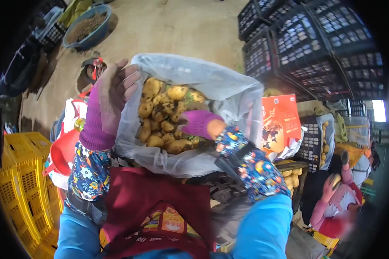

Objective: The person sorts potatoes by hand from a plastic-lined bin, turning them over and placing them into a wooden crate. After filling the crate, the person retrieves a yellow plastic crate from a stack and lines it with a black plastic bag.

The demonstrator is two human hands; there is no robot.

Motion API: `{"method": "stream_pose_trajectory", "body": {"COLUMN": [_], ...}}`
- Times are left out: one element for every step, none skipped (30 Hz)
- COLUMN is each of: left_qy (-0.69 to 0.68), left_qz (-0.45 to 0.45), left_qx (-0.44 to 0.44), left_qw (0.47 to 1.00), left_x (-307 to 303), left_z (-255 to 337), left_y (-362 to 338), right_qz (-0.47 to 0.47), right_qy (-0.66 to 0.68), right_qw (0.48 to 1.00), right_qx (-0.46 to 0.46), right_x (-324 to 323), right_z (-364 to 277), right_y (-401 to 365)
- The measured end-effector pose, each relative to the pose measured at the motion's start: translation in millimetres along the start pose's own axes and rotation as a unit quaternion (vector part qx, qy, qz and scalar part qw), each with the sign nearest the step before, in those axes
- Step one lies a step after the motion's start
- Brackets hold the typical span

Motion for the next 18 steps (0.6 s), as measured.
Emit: {"method": "stream_pose_trajectory", "body": {"left_qy": [-0.027, -0.053, -0.038, -0.024, -0.009, -0.033, -0.036, -0.040, -0.044, -0.043, -0.041, -0.040, -0.050, -0.061, -0.071, -0.079, -0.086, -0.094], "left_qz": [-0.006, -0.011, -0.012, -0.015, -0.020, -0.008, 0.006, 0.019, 0.031, 0.039, 0.045, 0.051, 0.052, 0.055, 0.058, 0.061, 0.063, 0.064], "left_qx": [-0.016, -0.032, -0.036, -0.040, -0.043, -0.055, -0.082, -0.109, -0.133, -0.149, -0.163, -0.177, -0.177, -0.179, -0.181, -0.181, -0.181, -0.180], "left_qw": [1.000, 0.998, 0.999, 0.999, 0.999, 0.998, 0.996, 0.993, 0.990, 0.987, 0.985, 0.982, 0.981, 0.980, 0.979, 0.978, 0.978, 0.977], "left_x": [1, 2, 3, 5, 6, 6, 9, 14, 17, 19, 20, 21, 21, 20, 20, 19, 19, 20], "left_z": [3, 6, 9, 10, 8, 5, 4, 8, 11, 12, 12, 11, 11, 9, 8, 8, 9, 9], "left_y": [-1, -2, -1, 0, 2, 6, 7, 7, 8, 7, 8, 9, 8, 8, 6, 4, 3, 2], "right_qz": [-0.021, -0.037, -0.052, -0.044, -0.032, -0.020, -0.020, -0.018, -0.015, 0.018, 0.038, 0.058, 0.077, 0.050, 0.021, -0.007, -0.019, -0.030], "right_qy": [-0.051, -0.104, -0.155, -0.182, -0.209, -0.233, -0.231, -0.230, -0.229, -0.233, -0.191, -0.149, -0.108, -0.126, -0.144, -0.161, -0.189, -0.218], "right_qw": [0.998, 0.994, 0.986, 0.982, 0.976, 0.970, 0.969, 0.966, 0.963, 0.964, 0.977, 0.986, 0.991, 0.990, 0.988, 0.985, 0.980, 0.975], "right_qx": [-0.003, -0.007, -0.011, -0.028, -0.046, -0.062, -0.088, -0.114, -0.140, -0.128, -0.083, -0.037, 0.008, 0.028, 0.047, 0.067, 0.051, 0.035], "right_x": [15, 27, 40, 56, 73, 90, 103, 115, 125, 134, 151, 173, 176, 184, 180, 178, 175, 172], "right_z": [-11, -20, -28, -34, -38, -41, -46, -49, -51, -49, -38, -22, -18, -14, -17, -20, -22, -19], "right_y": [15, 28, 40, 54, 69, 81, 92, 104, 112, 118, 133, 151, 157, 163, 163, 161, 155, 146]}}
Point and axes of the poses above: each hand's wrist, its own y-axis towards the middle knuckle, its own x-axis out of the palm, z = x × y, the point moved 4 cm from there along y, towards the middle knuckle, and after that the axes turned 10 degrees about x, right-handed, at the moved point
